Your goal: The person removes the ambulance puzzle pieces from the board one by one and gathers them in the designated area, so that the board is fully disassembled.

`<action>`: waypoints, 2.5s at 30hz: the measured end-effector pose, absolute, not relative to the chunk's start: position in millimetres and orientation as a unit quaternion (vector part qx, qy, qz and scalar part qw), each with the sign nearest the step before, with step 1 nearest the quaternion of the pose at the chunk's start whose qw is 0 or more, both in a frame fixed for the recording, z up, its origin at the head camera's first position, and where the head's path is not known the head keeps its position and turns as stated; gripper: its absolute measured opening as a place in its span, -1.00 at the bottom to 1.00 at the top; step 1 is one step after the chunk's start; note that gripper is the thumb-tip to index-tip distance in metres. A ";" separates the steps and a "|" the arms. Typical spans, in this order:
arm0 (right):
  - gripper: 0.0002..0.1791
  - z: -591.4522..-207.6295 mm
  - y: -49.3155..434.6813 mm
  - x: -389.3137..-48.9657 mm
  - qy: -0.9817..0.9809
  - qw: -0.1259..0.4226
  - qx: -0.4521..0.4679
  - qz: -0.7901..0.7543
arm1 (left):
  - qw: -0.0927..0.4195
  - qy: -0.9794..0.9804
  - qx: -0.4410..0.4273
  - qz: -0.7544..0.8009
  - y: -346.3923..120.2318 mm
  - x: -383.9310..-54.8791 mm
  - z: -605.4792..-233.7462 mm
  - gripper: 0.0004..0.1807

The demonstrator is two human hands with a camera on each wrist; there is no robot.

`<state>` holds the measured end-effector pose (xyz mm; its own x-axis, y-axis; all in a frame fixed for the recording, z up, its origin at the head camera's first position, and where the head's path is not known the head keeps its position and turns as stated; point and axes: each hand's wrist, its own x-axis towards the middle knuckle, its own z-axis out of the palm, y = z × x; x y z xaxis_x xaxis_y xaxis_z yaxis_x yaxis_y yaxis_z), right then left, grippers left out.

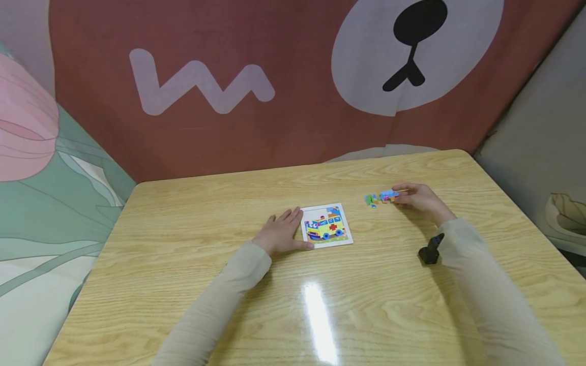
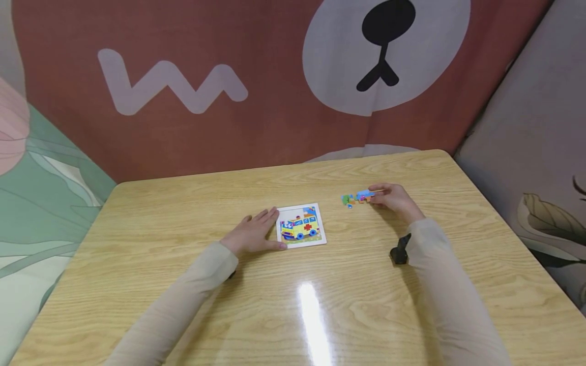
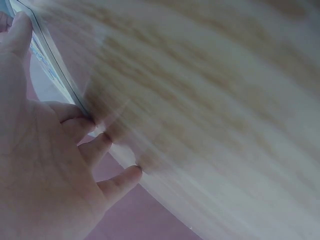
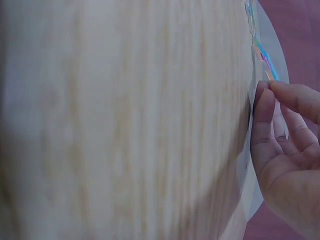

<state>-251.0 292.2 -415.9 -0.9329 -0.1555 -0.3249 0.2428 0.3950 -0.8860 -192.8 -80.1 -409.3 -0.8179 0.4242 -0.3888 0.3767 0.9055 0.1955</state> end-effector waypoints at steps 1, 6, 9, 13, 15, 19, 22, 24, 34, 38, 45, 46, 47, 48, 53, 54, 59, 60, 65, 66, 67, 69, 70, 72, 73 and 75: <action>-0.39 -416.2 292.0 -251.1 0.815 0.182 0.028 -0.550 | 0.216 0.952 0.210 0.056 -80.1 -192.6 -409.1 0.09; -0.38 -416.7 292.0 -250.9 0.817 0.184 0.030 -0.546 | 0.216 0.952 0.209 0.056 -80.1 -192.2 -409.0 0.09; -0.40 -416.9 292.3 -250.7 0.823 0.184 0.029 -0.536 | 0.216 0.952 0.210 0.056 -80.1 -192.0 -408.8 0.09; -0.40 -416.6 292.1 -250.4 0.829 0.186 0.027 -0.527 | 0.214 0.952 0.211 0.054 -80.3 -192.1 -408.6 0.09; -0.39 -416.3 292.2 -250.0 0.831 0.185 0.023 -0.524 | 0.215 0.952 0.211 0.053 -80.2 -192.3 -408.6 0.10; -0.37 -414.9 291.6 -249.0 0.837 0.181 0.014 -0.516 | 0.215 0.952 0.211 0.052 -79.7 -192.4 -408.2 0.09; -0.38 -413.8 290.5 -248.7 0.840 0.178 0.009 -0.513 | 0.215 0.952 0.210 0.055 -79.6 -192.1 -407.8 0.08; -0.39 -412.8 289.8 -248.6 0.843 0.177 0.007 -0.508 | 0.216 0.952 0.210 0.056 -79.7 -191.9 -407.7 0.08; -0.44 -410.9 290.4 -250.2 0.845 0.177 0.014 -0.504 | 0.218 0.951 0.210 0.059 -80.2 -192.1 -407.3 0.09; -0.44 -410.4 290.7 -250.4 0.849 0.178 0.015 -0.498 | 0.218 0.951 0.209 0.059 -80.4 -192.1 -407.7 0.09; -0.46 -410.0 289.2 -249.8 0.864 0.171 0.002 -0.473 | 0.217 0.952 0.210 0.058 -80.7 -191.3 -406.9 0.08; -0.47 -410.2 288.7 -249.7 0.866 0.171 0.002 -0.470 | 0.217 0.952 0.210 0.058 -80.8 -191.0 -406.7 0.08; -0.47 -410.1 288.3 -249.6 0.867 0.172 0.002 -0.468 | 0.217 0.952 0.209 0.058 -80.9 -190.7 -406.4 0.08; -0.48 -410.0 287.7 -249.4 0.867 0.174 0.004 -0.467 | 0.217 0.952 0.209 0.058 -80.9 -190.5 -406.3 0.08; -0.48 -409.4 287.0 -249.1 0.871 0.179 0.007 -0.458 | 0.218 0.951 0.209 0.060 -80.3 -189.9 -405.7 0.09; -0.47 -409.3 287.1 -249.1 0.872 0.178 0.007 -0.456 | 0.218 0.951 0.209 0.060 -80.1 -189.9 -405.6 0.09; -0.47 -408.2 287.0 -248.9 0.879 0.171 0.004 -0.446 | 0.217 0.951 0.210 0.060 -79.9 -190.4 -405.9 0.09; -0.47 -407.8 286.8 -248.8 0.880 0.170 0.004 -0.443 | 0.216 0.952 0.210 0.062 -80.0 -190.6 -406.0 0.09; -0.47 -408.0 287.3 -248.8 0.887 0.169 -0.001 -0.430 | 0.213 0.952 0.210 0.061 -80.4 -191.7 -407.0 0.09; -0.47 -408.2 287.4 -248.8 0.888 0.169 -0.001 -0.428 | 0.214 0.952 0.210 0.061 -80.4 -191.7 -407.0 0.09; -0.46 -408.2 287.5 -248.8 0.888 0.169 -0.002 -0.427 | 0.214 0.952 0.210 0.061 -80.3 -191.7 -406.9 0.09; -0.45 -408.2 287.8 -248.7 0.889 0.168 -0.003 -0.425 | 0.214 0.952 0.211 0.061 -80.3 -191.4 -406.5 0.09; -0.45 -408.0 287.5 -248.6 0.889 0.167 -0.003 -0.426 | 0.214 0.952 0.211 0.062 -80.2 -191.2 -406.3 0.09; -0.45 -407.6 287.0 -248.4 0.889 0.164 -0.002 -0.427 | 0.214 0.952 0.211 0.062 -80.2 -190.8 -406.1 0.09; -0.46 -407.5 287.0 -248.4 0.889 0.163 -0.001 -0.427 | 0.214 0.952 0.212 0.062 -80.2 -190.7 -406.0 0.09; -0.46 -407.6 286.8 -248.5 0.889 0.161 -0.001 -0.429 | 0.214 0.952 0.211 0.061 -80.2 -190.4 -406.0 0.09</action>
